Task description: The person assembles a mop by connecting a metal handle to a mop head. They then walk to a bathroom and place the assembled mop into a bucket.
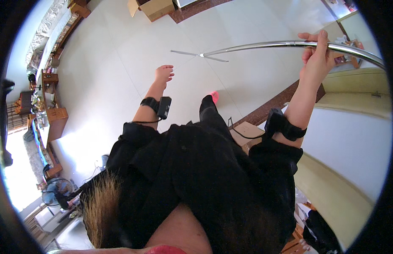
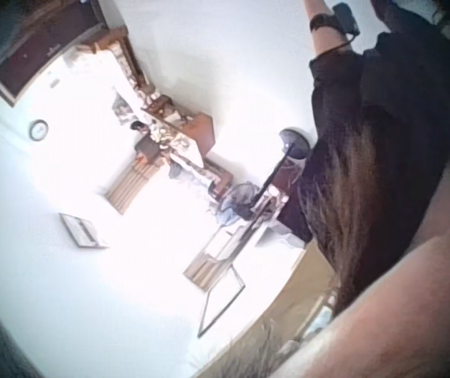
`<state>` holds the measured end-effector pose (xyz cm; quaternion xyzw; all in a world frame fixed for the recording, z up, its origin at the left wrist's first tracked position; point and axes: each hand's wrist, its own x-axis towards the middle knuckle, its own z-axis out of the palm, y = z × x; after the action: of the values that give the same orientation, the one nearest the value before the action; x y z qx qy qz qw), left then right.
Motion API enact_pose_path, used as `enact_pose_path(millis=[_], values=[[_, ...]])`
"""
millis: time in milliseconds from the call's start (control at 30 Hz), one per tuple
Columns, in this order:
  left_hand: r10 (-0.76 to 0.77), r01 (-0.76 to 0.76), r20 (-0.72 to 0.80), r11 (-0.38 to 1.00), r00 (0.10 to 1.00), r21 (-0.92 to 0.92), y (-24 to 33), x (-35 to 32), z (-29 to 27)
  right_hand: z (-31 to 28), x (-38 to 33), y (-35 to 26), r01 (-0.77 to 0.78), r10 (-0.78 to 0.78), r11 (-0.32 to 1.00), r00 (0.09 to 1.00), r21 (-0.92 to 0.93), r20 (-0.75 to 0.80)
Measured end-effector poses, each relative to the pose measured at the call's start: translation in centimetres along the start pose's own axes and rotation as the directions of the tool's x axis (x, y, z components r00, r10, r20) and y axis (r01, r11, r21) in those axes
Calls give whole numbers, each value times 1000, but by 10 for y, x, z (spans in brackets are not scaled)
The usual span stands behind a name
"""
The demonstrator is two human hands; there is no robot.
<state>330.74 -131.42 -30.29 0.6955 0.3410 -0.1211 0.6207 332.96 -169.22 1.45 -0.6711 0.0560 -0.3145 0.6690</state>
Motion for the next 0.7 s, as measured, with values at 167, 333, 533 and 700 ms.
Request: enact_pose_path(millis=[167, 333, 533, 700], values=[[-87, 89, -32, 993, 996, 72, 76, 97, 31, 41, 134, 29, -33, 33, 999, 999, 30, -15], [-53, 42, -165, 997, 985, -69, 114, 204, 79, 83, 239, 79, -51, 50, 998, 998, 32, 23], [-42, 18, -241, 995, 970, -101, 166, 359, 134, 95, 385, 152, -62, 52, 992, 994, 109, 92], [14, -46, -268, 992, 963, -114, 265, 468, 192, 90, 532, 161, -11, -4, 990, 993, 137, 114]])
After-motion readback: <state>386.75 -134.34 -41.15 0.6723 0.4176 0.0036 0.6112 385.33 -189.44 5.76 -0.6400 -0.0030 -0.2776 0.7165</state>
